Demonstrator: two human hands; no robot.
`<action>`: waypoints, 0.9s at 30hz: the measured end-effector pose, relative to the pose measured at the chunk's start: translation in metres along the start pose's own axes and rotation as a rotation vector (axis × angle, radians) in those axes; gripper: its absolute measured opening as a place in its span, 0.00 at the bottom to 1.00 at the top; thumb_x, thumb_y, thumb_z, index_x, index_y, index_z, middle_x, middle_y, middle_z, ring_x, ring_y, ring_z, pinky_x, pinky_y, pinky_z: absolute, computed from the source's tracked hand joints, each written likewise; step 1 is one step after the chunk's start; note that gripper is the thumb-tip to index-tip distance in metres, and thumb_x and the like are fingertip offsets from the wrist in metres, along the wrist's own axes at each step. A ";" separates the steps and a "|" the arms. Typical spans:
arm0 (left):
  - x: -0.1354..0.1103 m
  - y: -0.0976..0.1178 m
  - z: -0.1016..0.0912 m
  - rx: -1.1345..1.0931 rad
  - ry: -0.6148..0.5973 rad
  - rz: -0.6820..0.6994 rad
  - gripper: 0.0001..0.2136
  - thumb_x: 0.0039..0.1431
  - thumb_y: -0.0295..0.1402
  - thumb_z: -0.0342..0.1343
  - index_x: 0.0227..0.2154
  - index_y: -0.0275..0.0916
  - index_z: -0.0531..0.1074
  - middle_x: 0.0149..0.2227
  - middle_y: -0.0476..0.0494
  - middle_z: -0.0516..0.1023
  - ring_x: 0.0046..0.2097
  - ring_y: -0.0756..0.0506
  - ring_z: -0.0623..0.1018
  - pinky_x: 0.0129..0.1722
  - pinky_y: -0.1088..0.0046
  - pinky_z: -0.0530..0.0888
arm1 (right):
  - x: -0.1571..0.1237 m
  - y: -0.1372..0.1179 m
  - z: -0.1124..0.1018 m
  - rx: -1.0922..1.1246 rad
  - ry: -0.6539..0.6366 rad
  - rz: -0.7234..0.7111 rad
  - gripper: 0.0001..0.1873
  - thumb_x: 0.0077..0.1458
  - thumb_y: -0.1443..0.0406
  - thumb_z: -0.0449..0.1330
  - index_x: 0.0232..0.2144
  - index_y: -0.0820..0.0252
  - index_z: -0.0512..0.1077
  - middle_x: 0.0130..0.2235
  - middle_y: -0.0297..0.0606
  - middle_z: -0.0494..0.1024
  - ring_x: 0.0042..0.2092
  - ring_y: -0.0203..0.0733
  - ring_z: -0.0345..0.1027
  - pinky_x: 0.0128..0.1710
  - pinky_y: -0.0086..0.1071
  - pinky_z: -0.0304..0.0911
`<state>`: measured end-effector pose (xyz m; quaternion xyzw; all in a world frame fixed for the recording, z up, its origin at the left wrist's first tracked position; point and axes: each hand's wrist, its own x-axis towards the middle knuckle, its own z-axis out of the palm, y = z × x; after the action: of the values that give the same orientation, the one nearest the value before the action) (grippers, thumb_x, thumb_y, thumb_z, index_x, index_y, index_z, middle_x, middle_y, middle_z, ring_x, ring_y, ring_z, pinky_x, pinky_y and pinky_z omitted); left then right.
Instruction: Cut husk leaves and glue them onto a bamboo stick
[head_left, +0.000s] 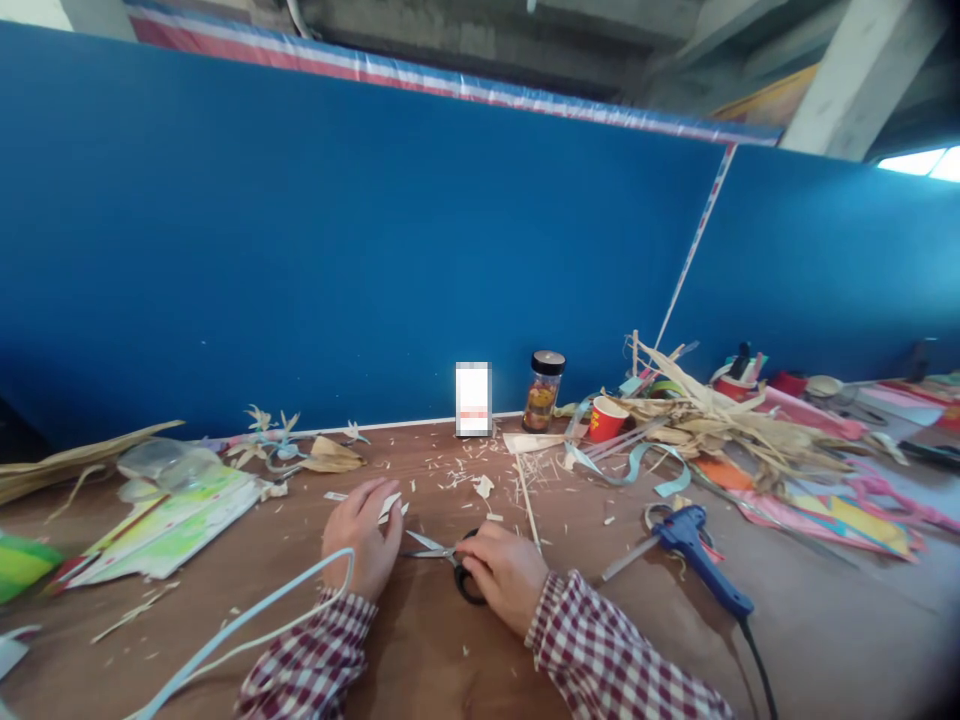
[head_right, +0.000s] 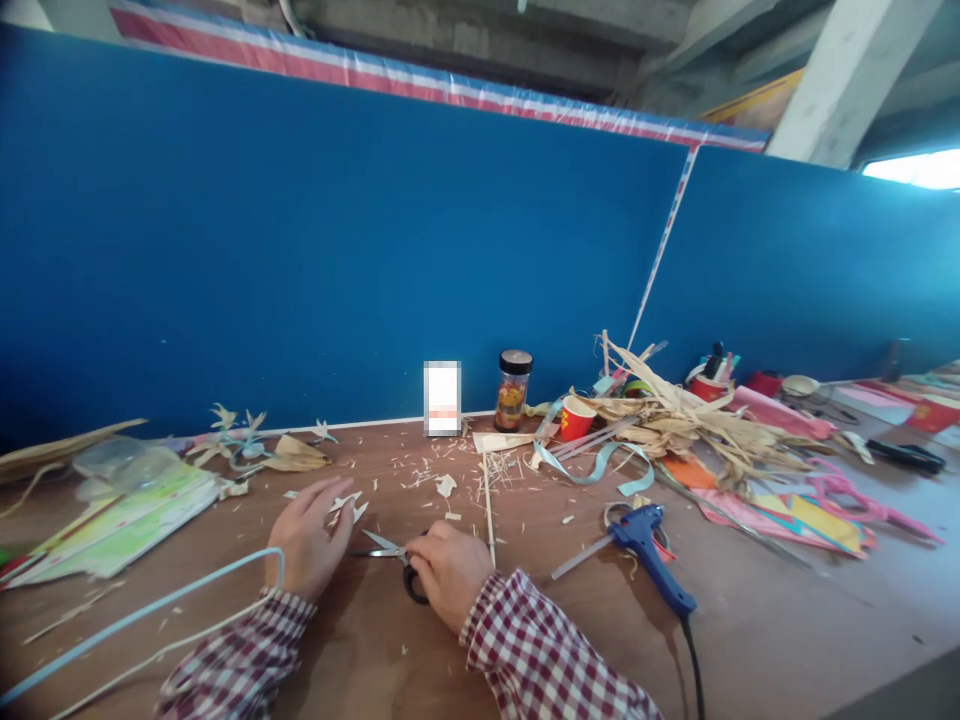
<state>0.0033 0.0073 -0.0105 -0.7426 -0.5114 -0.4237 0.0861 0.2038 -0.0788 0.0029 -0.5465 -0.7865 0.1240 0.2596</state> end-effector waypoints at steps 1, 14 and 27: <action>0.000 0.001 0.000 0.011 0.015 0.001 0.14 0.52 0.33 0.50 0.42 0.40 0.70 0.43 0.41 0.72 0.44 0.41 0.72 0.45 0.62 0.67 | 0.000 -0.002 -0.002 -0.002 0.016 -0.016 0.12 0.57 0.65 0.49 0.41 0.53 0.69 0.36 0.35 0.71 0.37 0.35 0.66 0.38 0.25 0.59; -0.006 0.015 -0.012 0.001 0.119 -0.075 0.20 0.50 0.35 0.52 0.48 0.38 0.64 0.49 0.35 0.66 0.49 0.36 0.67 0.48 0.57 0.64 | -0.008 -0.014 0.004 -0.079 0.115 -0.346 0.11 0.57 0.62 0.49 0.36 0.57 0.70 0.30 0.35 0.73 0.33 0.35 0.64 0.32 0.27 0.56; -0.003 0.008 -0.009 0.013 0.109 -0.143 0.21 0.54 0.30 0.47 0.52 0.32 0.58 0.49 0.31 0.64 0.51 0.36 0.65 0.48 0.58 0.64 | -0.015 -0.072 -0.018 -0.166 0.010 -0.528 0.11 0.57 0.60 0.49 0.41 0.54 0.67 0.32 0.31 0.73 0.33 0.33 0.65 0.32 0.26 0.59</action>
<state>0.0049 -0.0031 -0.0046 -0.6794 -0.5603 -0.4655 0.0881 0.1603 -0.1216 0.0487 -0.3427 -0.9078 -0.0155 0.2412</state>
